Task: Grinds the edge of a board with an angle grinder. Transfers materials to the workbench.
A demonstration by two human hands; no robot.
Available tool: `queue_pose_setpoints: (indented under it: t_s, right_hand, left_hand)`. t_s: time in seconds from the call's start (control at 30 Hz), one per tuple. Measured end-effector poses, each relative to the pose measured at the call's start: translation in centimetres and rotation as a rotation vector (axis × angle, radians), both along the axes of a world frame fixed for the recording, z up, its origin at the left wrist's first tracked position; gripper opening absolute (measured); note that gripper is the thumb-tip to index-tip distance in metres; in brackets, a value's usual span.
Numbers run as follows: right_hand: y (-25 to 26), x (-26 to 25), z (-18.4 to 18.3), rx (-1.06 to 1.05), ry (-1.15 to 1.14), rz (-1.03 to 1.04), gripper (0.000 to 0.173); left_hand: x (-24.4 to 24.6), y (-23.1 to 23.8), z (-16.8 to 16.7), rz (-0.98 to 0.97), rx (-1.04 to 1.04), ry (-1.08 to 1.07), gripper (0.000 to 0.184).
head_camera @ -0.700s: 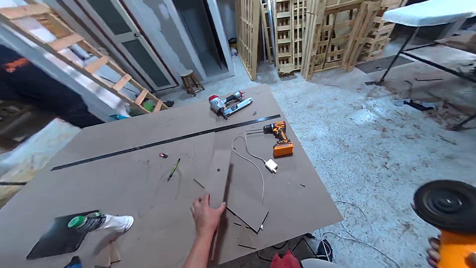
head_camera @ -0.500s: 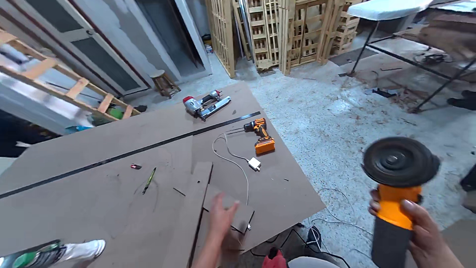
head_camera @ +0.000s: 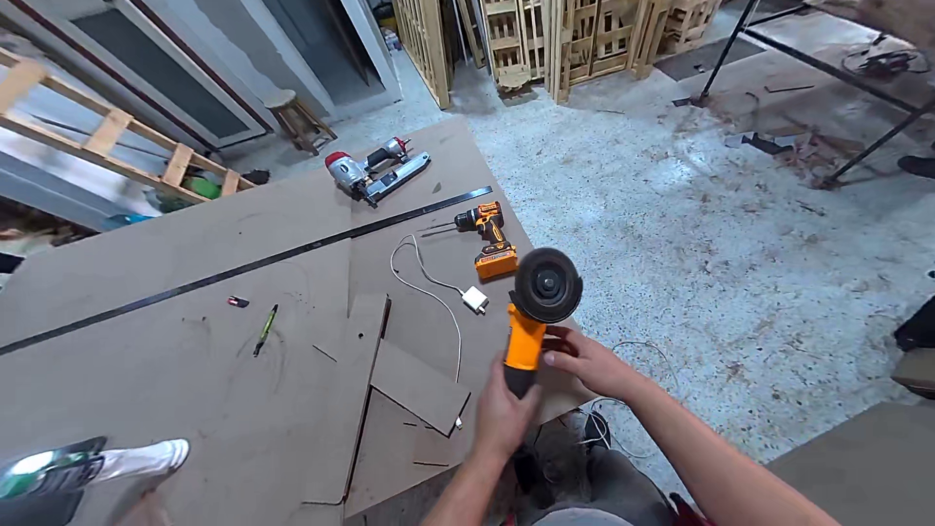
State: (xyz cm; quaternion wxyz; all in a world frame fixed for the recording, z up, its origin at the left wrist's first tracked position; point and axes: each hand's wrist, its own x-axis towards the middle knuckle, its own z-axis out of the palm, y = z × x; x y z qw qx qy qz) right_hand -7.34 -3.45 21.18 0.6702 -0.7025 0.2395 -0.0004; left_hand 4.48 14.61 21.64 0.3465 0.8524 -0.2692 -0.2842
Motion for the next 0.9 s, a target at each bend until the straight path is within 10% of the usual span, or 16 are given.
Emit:
queue_pose_setpoints:
  t_s: [0.33,0.57,0.73,0.9]
  right_hand:
    - [-4.5,-20.7,-7.7,0.265,0.297,-0.109,0.057]
    - [-7.8,-22.6,-7.3,0.254,0.299,-0.154,0.053]
    - [-7.7,-19.2,-6.7,0.223,0.259,-0.043,0.053]
    - [-5.3,-14.8,-6.2,0.167,0.266,0.113,0.052]
  left_hand:
    - [1.6,-1.7,-10.9,0.152,0.51,-0.261,0.079]
    - [0.6,-3.9,-10.5,0.202,0.575,-0.311,0.079]
    - [1.9,1.2,-3.5,0.319,0.33,-0.046,0.08]
    - [-0.6,15.5,18.5,0.464,-0.353,-0.408,0.04]
